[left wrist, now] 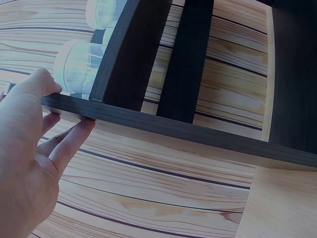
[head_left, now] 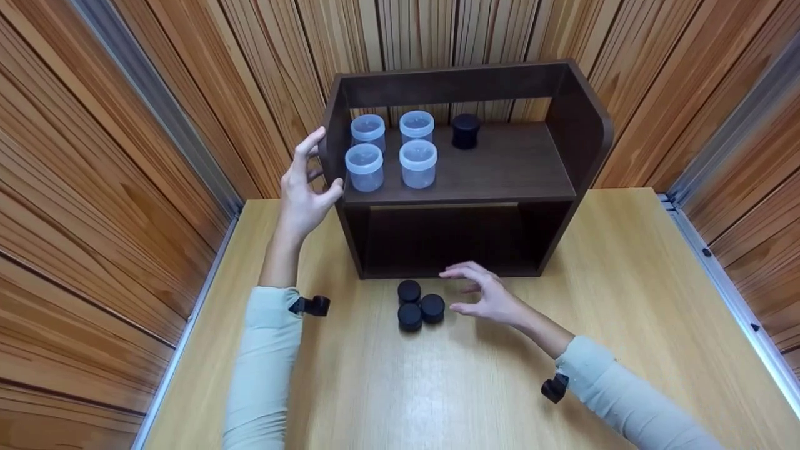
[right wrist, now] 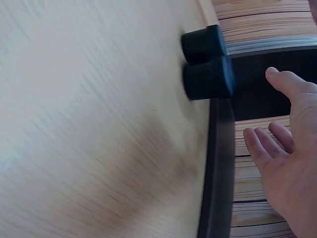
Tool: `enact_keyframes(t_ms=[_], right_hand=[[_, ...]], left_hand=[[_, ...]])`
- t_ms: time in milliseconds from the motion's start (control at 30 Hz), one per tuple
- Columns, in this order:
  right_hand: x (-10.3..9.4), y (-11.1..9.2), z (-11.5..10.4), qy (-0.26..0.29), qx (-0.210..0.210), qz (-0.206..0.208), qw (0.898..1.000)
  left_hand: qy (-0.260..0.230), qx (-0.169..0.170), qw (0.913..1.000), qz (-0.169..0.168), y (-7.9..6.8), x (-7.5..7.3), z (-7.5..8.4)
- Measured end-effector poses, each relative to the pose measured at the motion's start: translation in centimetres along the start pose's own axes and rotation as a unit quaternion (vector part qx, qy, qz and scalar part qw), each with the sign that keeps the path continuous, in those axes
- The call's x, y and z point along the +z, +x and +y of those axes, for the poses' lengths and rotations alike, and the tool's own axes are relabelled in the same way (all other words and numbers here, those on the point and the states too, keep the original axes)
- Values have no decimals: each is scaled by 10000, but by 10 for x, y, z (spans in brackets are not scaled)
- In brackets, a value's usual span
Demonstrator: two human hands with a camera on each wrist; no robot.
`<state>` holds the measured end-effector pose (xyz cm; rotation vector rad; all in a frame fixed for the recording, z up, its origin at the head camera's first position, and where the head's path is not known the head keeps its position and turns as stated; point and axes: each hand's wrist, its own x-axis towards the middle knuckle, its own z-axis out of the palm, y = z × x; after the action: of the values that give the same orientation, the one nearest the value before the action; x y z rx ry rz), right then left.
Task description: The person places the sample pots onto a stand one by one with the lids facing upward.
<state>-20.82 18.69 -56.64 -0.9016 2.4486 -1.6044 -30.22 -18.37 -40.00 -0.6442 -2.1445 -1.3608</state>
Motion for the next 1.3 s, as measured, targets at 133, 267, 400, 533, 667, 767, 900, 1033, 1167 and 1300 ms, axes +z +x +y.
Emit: enact_keyframes(t_ms=[133, 267, 400, 533, 667, 767, 900, 1033, 1167, 1300], right_hand=[[7, -1, 9, 69, 4, -100, 9999], [15, 0, 17, 319, -3, -244, 9992], [22, 0, 23, 542, 137, -301, 9980], [29, 2, 26, 641, 219, -260, 9974], [34, 2, 29, 595, 184, -196, 9979], [37, 2, 31, 455, 151, -177, 9987], [40, 2, 32, 364, 136, -202, 9990], [41, 2, 31, 478, 219, -230, 9984], [41, 3, 31, 445, 219, -232, 9985], [40, 2, 33, 367, 77, -211, 9991]], left_hand=[[10, -15, 10000, -6, 0, 0, 0], [51, -42, 10000, 33, -1, 0, 0], [56, -57, 10000, 58, -1, 0, -1], [27, -44, 10000, 53, -2, 0, -1], [39, -20, 10000, 19, -1, 0, -1], [45, 0, 10000, 9, 0, 0, -1], [39, 16, 10000, 16, 0, 0, -1], [61, -13, 10000, 18, -1, 0, 0], [62, -43, 10000, 40, 0, 0, 0], [39, -71, 9999, 81, 0, 0, 1]])
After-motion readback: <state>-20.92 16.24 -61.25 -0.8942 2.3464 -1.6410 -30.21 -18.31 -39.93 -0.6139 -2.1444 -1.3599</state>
